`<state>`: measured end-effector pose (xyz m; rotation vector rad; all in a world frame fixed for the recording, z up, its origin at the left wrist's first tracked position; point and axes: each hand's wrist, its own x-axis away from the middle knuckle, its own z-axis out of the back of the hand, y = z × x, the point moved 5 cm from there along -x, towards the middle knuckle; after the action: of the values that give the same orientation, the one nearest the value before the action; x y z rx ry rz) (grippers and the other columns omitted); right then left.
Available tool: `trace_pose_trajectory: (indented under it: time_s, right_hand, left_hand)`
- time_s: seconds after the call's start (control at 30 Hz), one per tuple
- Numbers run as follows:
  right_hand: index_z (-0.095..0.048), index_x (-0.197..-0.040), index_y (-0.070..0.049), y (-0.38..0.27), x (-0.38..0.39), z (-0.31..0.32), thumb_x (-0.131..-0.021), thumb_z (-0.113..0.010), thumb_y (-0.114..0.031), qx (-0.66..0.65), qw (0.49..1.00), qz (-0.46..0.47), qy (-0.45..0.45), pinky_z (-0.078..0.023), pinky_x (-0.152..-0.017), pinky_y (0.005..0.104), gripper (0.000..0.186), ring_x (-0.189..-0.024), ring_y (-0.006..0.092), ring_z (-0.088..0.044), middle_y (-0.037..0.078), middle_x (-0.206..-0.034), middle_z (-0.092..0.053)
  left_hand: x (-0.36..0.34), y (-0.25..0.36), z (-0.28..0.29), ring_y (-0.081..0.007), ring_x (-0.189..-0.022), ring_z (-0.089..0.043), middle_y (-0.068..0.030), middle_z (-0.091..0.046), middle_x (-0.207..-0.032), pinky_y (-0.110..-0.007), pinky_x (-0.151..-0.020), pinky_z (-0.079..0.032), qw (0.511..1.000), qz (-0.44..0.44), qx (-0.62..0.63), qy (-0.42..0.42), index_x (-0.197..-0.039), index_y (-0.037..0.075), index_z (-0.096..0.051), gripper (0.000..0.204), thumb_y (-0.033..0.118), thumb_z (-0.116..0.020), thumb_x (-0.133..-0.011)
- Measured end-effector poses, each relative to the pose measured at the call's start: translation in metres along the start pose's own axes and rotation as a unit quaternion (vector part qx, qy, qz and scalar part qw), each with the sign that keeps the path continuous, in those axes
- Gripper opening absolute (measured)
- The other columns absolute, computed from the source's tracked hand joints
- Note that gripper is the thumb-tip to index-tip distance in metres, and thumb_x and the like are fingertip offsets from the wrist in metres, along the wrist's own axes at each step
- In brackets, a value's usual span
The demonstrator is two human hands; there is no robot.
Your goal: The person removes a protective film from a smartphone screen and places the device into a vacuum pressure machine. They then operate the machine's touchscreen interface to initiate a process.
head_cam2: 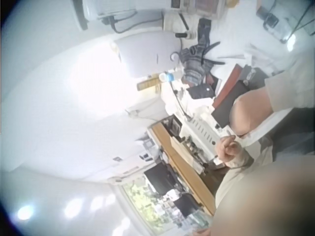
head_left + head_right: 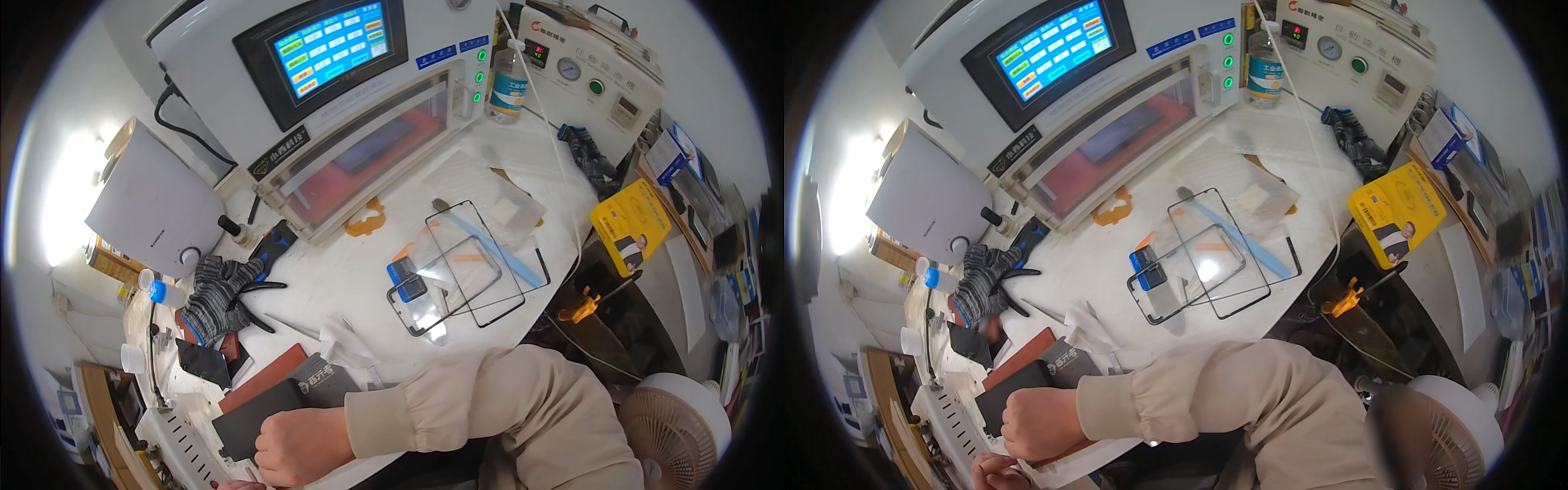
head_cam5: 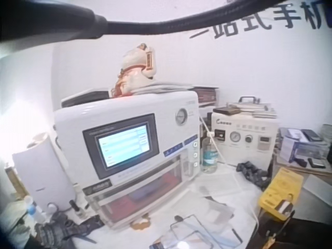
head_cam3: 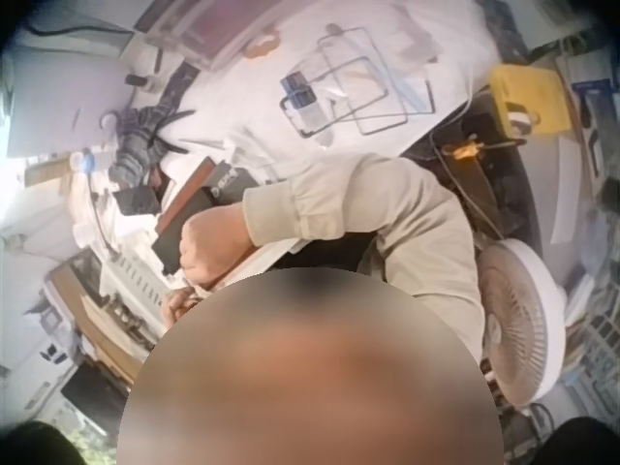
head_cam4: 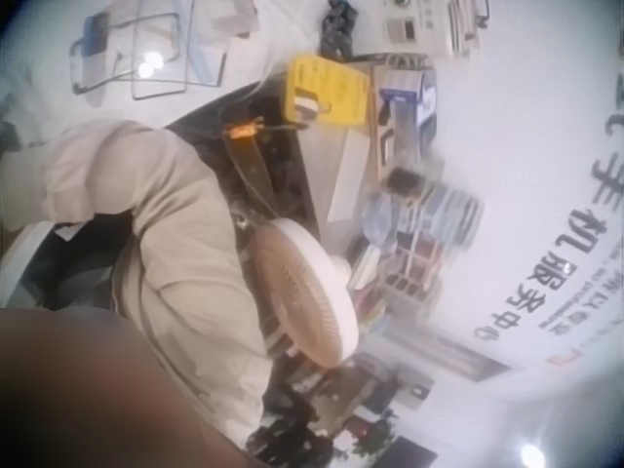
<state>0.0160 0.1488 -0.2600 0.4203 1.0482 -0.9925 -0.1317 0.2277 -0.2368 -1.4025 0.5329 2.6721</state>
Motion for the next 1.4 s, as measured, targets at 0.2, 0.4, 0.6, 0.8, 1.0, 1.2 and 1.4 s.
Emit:
trace_pose_trajectory:
  time_s: [0.2,0.4,0.6,0.8,1.0,1.2,1.4]
  right_hand:
    - [-0.057,-0.059,-0.007,-0.003,0.0,-0.003,-0.07,-0.062,-0.018,-0.012,1.0,0.004,0.004,-0.045,-0.052,0.0366,0.016,-0.057,0.0229,-0.06,0.004,-0.059,-0.058]
    - [-0.058,-0.06,-0.007,-0.004,-0.001,-0.002,-0.072,-0.062,-0.018,-0.002,1.0,0.009,0.002,-0.046,-0.052,0.037,0.017,-0.057,0.0235,-0.06,0.004,-0.059,-0.058]
    - [-0.058,-0.06,-0.007,-0.003,0.0,-0.003,-0.072,-0.062,-0.018,0.004,1.0,0.007,-0.001,-0.046,-0.052,0.037,0.017,-0.058,0.0236,-0.061,0.004,-0.059,-0.059]
    - [-0.058,-0.059,-0.007,-0.003,-0.001,-0.001,-0.072,-0.063,-0.018,-0.014,1.0,0.004,-0.004,-0.046,-0.052,0.037,0.017,-0.057,0.0234,-0.061,0.004,-0.059,-0.059]
    - [-0.058,-0.058,-0.007,-0.002,-0.001,-0.001,-0.071,-0.062,-0.019,-0.01,1.0,0.005,0.008,-0.046,-0.052,0.0369,0.018,-0.057,0.0232,-0.06,0.004,-0.058,-0.058]
    - [-0.056,-0.058,-0.008,-0.002,-0.001,0.001,-0.072,-0.062,-0.019,-0.011,1.0,0.008,0.01,-0.045,-0.051,0.0365,0.019,-0.056,0.0225,-0.059,0.003,-0.057,-0.057]
    - [-0.054,-0.059,-0.009,-0.002,-0.001,0.002,-0.073,-0.061,-0.019,-0.004,1.0,0.012,-0.002,-0.044,-0.051,0.0362,0.019,-0.057,0.022,-0.059,0.003,-0.058,-0.056]
  left_hand:
    - [0.009,-0.01,0.0,-0.0242,-0.054,-0.056,-0.0146,-0.063,-0.071,-0.035,-0.047,-0.047,1.0,0.006,0.003,0.014,-0.128,-0.004,-0.045,0.033,0.02,-0.039,-0.107]
    - [0.003,-0.007,-0.004,-0.0221,-0.053,-0.055,-0.0147,-0.063,-0.07,-0.033,-0.047,-0.047,0.999,0.021,-0.001,0.029,-0.122,-0.005,-0.051,0.029,0.017,-0.044,-0.104]
    - [0.007,-0.008,-0.004,-0.0199,-0.054,-0.055,-0.0133,-0.063,-0.077,-0.031,-0.047,-0.047,0.997,0.061,-0.017,0.038,-0.118,-0.004,-0.053,0.025,0.015,-0.047,-0.103]
    - [0.021,-0.012,0.002,-0.0164,-0.058,-0.052,-0.0095,-0.059,-0.087,-0.028,-0.049,-0.046,0.976,-0.024,-0.213,0.033,-0.114,-0.003,-0.055,0.019,0.008,-0.054,-0.099]
    - [0.01,-0.005,0.001,-0.0159,-0.056,-0.052,-0.0098,-0.061,-0.083,-0.029,-0.047,-0.046,0.989,0.024,-0.138,0.05,-0.107,-0.004,-0.058,0.017,0.01,-0.052,-0.1]
    - [0.009,-0.008,0.004,-0.0178,-0.053,-0.057,-0.0096,-0.063,-0.073,-0.03,-0.047,-0.048,0.992,0.049,-0.115,0.006,-0.109,-0.004,-0.057,0.023,0.016,-0.047,-0.103]
    - [0.013,-0.016,0.006,-0.0198,-0.056,-0.062,-0.0118,-0.067,-0.071,-0.031,-0.048,-0.05,0.999,0.03,-0.034,-0.025,-0.123,-0.003,-0.049,0.028,0.019,-0.042,-0.106]
